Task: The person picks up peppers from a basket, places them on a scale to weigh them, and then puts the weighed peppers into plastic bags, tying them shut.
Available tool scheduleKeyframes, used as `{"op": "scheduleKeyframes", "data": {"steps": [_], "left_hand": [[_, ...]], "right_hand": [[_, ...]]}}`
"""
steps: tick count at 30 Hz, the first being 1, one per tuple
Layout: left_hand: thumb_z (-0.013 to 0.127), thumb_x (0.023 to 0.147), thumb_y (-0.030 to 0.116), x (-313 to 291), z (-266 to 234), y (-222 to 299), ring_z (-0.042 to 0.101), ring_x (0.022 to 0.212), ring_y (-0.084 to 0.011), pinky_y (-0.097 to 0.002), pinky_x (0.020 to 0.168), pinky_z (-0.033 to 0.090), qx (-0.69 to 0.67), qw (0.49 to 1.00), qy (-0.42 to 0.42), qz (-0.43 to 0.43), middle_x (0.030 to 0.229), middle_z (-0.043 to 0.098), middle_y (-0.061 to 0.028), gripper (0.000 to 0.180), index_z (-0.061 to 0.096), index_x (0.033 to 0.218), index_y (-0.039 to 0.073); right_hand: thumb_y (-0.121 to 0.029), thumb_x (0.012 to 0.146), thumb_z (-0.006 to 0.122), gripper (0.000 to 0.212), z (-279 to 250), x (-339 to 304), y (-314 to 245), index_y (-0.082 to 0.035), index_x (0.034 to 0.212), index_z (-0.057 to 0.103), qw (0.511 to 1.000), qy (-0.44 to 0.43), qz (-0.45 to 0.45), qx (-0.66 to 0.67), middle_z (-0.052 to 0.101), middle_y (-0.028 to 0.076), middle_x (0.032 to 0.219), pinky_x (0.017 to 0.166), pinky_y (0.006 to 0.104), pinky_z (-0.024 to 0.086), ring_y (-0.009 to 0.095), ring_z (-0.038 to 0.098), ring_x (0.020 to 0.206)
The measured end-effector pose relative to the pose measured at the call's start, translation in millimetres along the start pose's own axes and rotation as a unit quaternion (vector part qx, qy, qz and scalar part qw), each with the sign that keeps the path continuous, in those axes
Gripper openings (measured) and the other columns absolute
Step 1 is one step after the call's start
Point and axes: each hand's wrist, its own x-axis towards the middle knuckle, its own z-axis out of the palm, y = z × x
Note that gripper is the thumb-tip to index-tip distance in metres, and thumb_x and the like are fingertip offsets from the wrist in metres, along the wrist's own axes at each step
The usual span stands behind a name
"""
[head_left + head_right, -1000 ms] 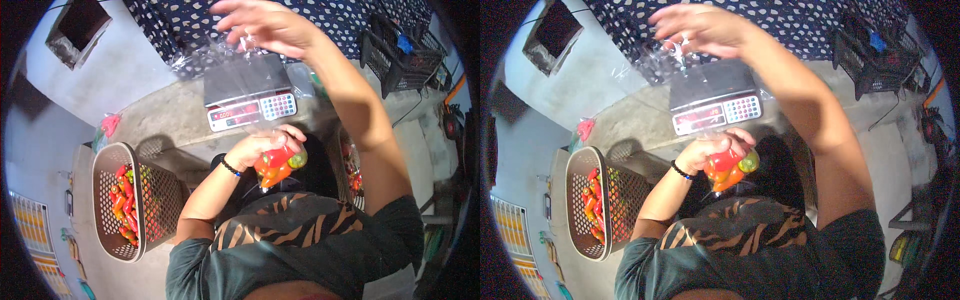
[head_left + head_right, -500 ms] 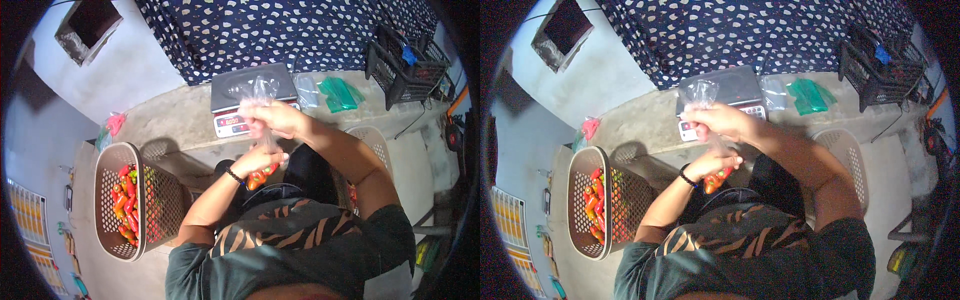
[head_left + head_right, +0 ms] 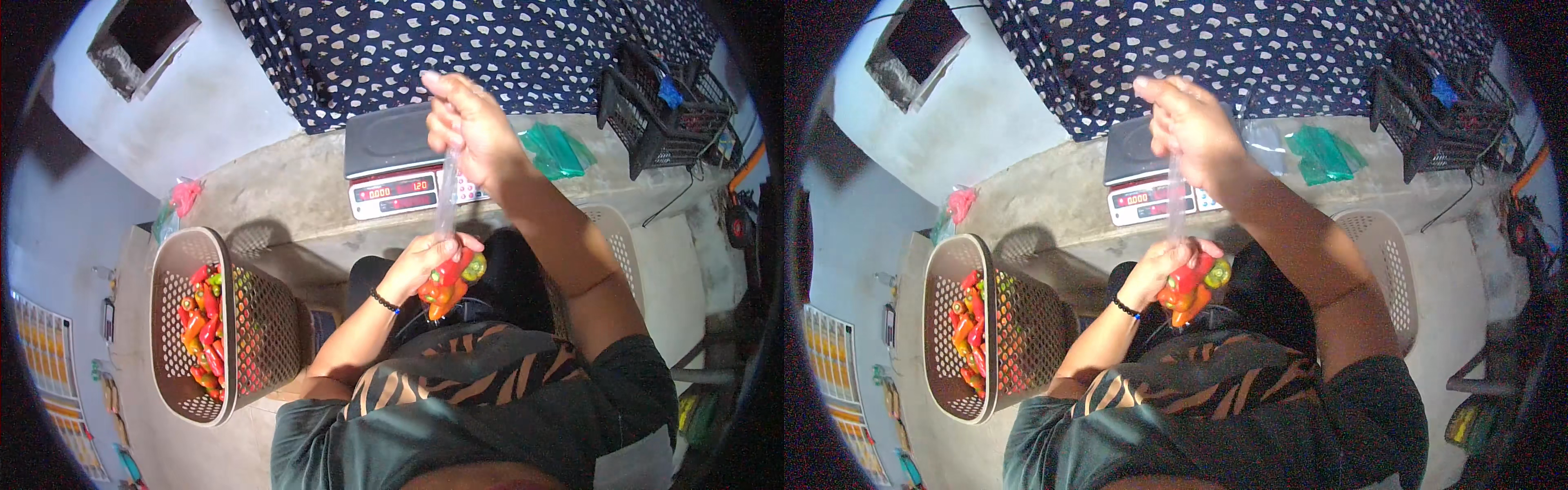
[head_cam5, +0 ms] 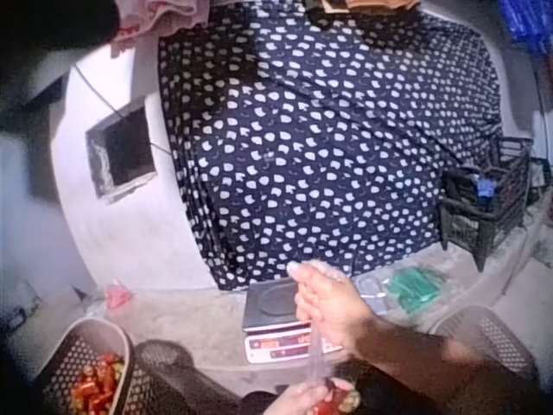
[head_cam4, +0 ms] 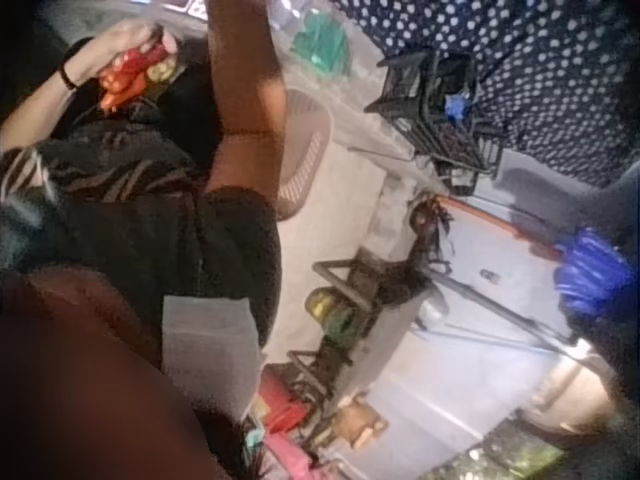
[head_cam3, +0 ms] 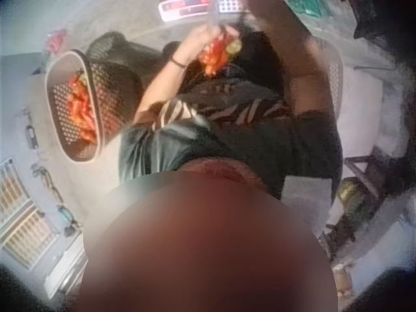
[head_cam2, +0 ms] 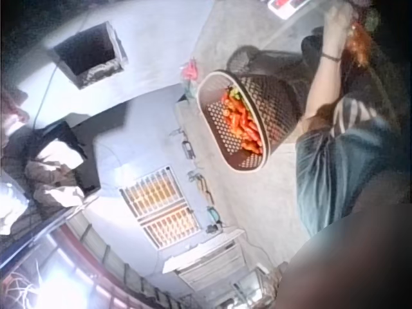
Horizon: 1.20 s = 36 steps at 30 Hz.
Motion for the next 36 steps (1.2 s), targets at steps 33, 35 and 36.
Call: {"op": "scheduleKeyframes", "data": {"steps": [33, 35, 36], "left_hand": [[0.048, 0.094, 0.035, -25, -37, 12, 0.053, 0.077, -0.0115, -0.0268, 0.073, 0.043, 0.291, 0.945, -0.053, -0.143, 0.080, 0.059, -0.0032, 0.037, 0.062, 0.095, 0.000], [0.051, 0.092, 0.033, -26, -39, 4, 0.051, 0.079, -0.0099, -0.0255, 0.074, 0.043, 0.295, 0.939, 0.017, -0.173, 0.084, 0.060, -0.0016, 0.035, 0.062, 0.099, 0.000], [0.051, 0.092, 0.033, -28, -44, 1, 0.051, 0.079, -0.0099, -0.0255, 0.074, 0.043, 0.295, 0.939, 0.020, -0.174, 0.084, 0.060, -0.0016, 0.035, 0.062, 0.099, 0.000]], "right_hand": [[-0.021, 0.072, 0.058, 0.035, -92, -62, 51, -0.009, 0.105, 0.058, 0.485, -0.353, -0.351, -0.718, 0.055, 0.003, 0.078, 0.089, 0.0432, 0.036, 0.018, 0.051, 0.078], [-0.019, 0.069, 0.058, 0.006, -102, -51, 58, -0.015, 0.072, 0.057, 0.407, -0.324, -0.437, -0.734, 0.049, -0.004, 0.067, 0.089, 0.0463, 0.034, 0.017, 0.049, 0.075], [-0.019, 0.069, 0.058, 0.006, -103, -42, 51, -0.015, 0.072, 0.057, 0.409, -0.325, -0.437, -0.732, 0.049, -0.004, 0.067, 0.089, 0.0463, 0.034, 0.017, 0.049, 0.075]]}}
